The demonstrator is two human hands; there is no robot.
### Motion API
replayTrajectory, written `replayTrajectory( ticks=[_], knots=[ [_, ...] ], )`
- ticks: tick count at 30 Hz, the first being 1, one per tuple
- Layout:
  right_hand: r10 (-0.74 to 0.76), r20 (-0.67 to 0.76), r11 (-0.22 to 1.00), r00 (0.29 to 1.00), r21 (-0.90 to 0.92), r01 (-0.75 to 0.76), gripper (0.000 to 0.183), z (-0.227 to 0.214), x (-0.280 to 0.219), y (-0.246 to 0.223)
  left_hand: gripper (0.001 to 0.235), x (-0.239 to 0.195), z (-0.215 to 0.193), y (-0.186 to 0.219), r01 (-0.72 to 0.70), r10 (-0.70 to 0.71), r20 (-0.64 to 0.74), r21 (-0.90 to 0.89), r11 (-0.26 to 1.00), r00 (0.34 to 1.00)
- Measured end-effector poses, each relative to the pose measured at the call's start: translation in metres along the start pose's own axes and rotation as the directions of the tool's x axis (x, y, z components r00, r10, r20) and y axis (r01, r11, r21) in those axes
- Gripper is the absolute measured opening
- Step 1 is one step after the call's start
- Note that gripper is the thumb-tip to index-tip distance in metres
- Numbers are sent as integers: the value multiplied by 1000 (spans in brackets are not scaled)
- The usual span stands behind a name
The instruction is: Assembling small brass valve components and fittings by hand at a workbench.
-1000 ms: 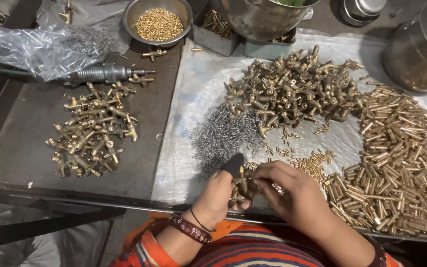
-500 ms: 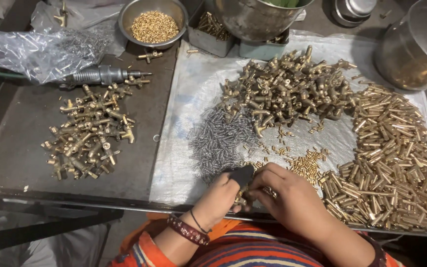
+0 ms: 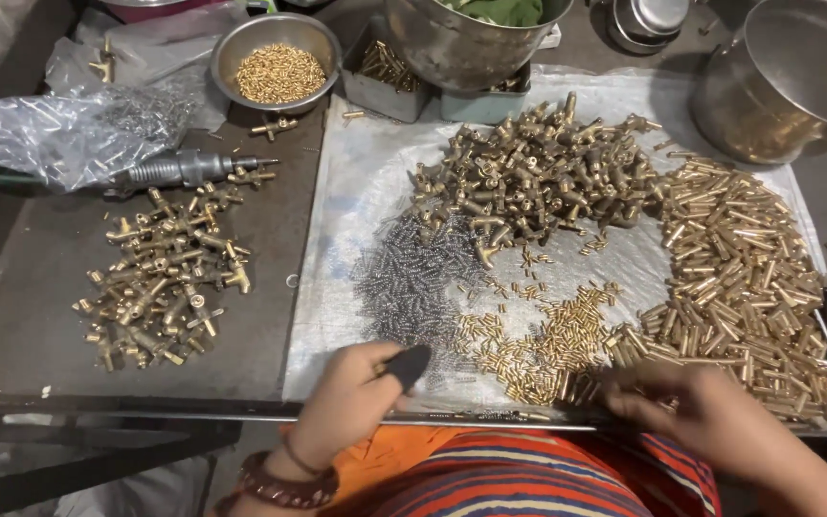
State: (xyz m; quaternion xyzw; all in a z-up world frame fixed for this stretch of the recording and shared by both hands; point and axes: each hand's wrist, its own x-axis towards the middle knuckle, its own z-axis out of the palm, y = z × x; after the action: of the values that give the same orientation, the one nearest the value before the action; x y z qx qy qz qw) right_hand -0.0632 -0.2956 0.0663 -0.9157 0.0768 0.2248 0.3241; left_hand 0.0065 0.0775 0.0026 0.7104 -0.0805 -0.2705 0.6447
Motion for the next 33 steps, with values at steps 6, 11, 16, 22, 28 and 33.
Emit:
replayTrajectory(
  ticks=[6, 11, 16, 22, 28, 33],
  knots=[
    [-11, 17, 1000, 1000, 19, 11, 31, 19, -28, 61, 19, -25, -19, 13, -51, 109, -110, 435, 899, 988],
    [-237, -55, 971, 970, -11, 237, 29, 34, -31, 41, 16, -26, -7, 26, -62, 115, -82, 476, 877, 990],
    [-396, -89, 918, 914, -72, 391, 30, 41, -27, -12, 18, -30, 1, 37, -184, 258, -43, 589, 787, 965],
    [-490, -109, 861, 865, -221, 459, 25, 51, 1, -60, 16, -18, 8, 50, -200, 193, 88, 689, 697, 977],
    [-558, -60, 784, 828, -366, 502, 26, 59, 14, -83, 22, 0, 10, 36, -338, 173, 291, 831, 442, 941],
    [-465, -222, 884, 857, -174, 434, 21, 55, 0, -58, 22, 2, 10, 38, -379, 167, 340, 826, 416, 925]
  ],
)
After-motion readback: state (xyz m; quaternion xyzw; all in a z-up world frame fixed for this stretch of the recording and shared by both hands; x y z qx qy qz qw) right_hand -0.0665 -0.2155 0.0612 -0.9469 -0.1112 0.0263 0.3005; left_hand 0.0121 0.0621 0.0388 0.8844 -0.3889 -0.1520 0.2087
